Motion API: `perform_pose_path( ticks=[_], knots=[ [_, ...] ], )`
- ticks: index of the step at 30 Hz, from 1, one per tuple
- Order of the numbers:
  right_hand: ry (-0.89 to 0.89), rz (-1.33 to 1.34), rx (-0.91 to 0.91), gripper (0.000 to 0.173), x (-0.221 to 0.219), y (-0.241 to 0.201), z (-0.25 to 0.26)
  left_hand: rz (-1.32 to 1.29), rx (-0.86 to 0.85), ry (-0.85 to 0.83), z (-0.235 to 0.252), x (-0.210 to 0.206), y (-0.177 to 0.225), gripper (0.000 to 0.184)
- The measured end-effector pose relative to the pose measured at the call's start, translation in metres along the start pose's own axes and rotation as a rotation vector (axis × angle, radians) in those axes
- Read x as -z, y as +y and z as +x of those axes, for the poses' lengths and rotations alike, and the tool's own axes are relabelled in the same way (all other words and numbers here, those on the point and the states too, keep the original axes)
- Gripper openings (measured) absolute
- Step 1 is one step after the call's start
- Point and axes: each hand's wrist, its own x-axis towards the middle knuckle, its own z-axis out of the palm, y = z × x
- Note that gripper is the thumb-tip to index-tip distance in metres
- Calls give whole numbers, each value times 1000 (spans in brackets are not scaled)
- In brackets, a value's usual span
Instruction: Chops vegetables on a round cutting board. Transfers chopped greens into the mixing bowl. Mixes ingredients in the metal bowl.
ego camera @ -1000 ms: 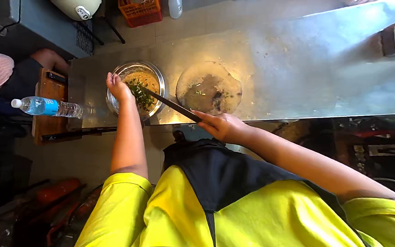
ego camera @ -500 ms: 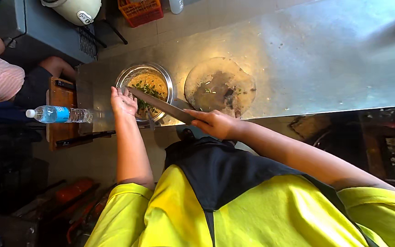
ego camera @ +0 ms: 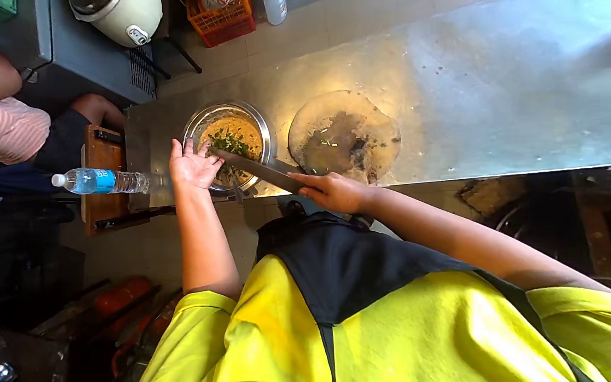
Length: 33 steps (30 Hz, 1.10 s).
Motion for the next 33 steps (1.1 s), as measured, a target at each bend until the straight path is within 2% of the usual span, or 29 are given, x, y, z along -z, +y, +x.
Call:
perform_pose_path(
  ticks=[3, 7, 11, 16, 19, 22, 25, 27, 30, 31, 32, 33],
  knots=[
    [45, -28, -23, 52, 2, 4, -1, 42, 21, 23, -7, 0, 6, 71],
    [12, -2, 104, 51, 2, -8, -6, 51, 43, 44, -8, 0, 1, 69],
    [46, -41, -6, 51, 4, 1, -2, 18, 73, -21, -14, 2, 2, 73],
    [22, -6, 93, 52, -3, -4, -7, -49, 59, 65, -14, 7, -2, 74],
    [50, 0, 4, 51, -3, 0, -4, -66, 78, 31, -20, 7, -2, 76],
    [98, 32, -36, 51, 1, -5, -7, 142, 19, -17, -20, 12, -3, 68],
    [147, 5, 29, 52, 6, -16, -17, 622, -185, 73, -19, 13, -9, 57],
    [222, -66, 90, 52, 7, -20, -20, 906, -502, 176, -24, 11, -12, 44],
    [349, -134, 181, 51, 2, -17, -23, 1036, -1090, 314, -21, 8, -23, 27],
    [389, -140, 194, 51, 0, -14, -25, 1074, -1166, 328, -15, 7, -30, 22],
    [419, -142, 189, 51, -1, -10, -27, 1180, -1112, 297, -8, 8, -37, 11],
    [434, -152, 170, 51, -2, -5, -30, 1332, -922, 222, -1, 10, -42, 13]
  ],
)
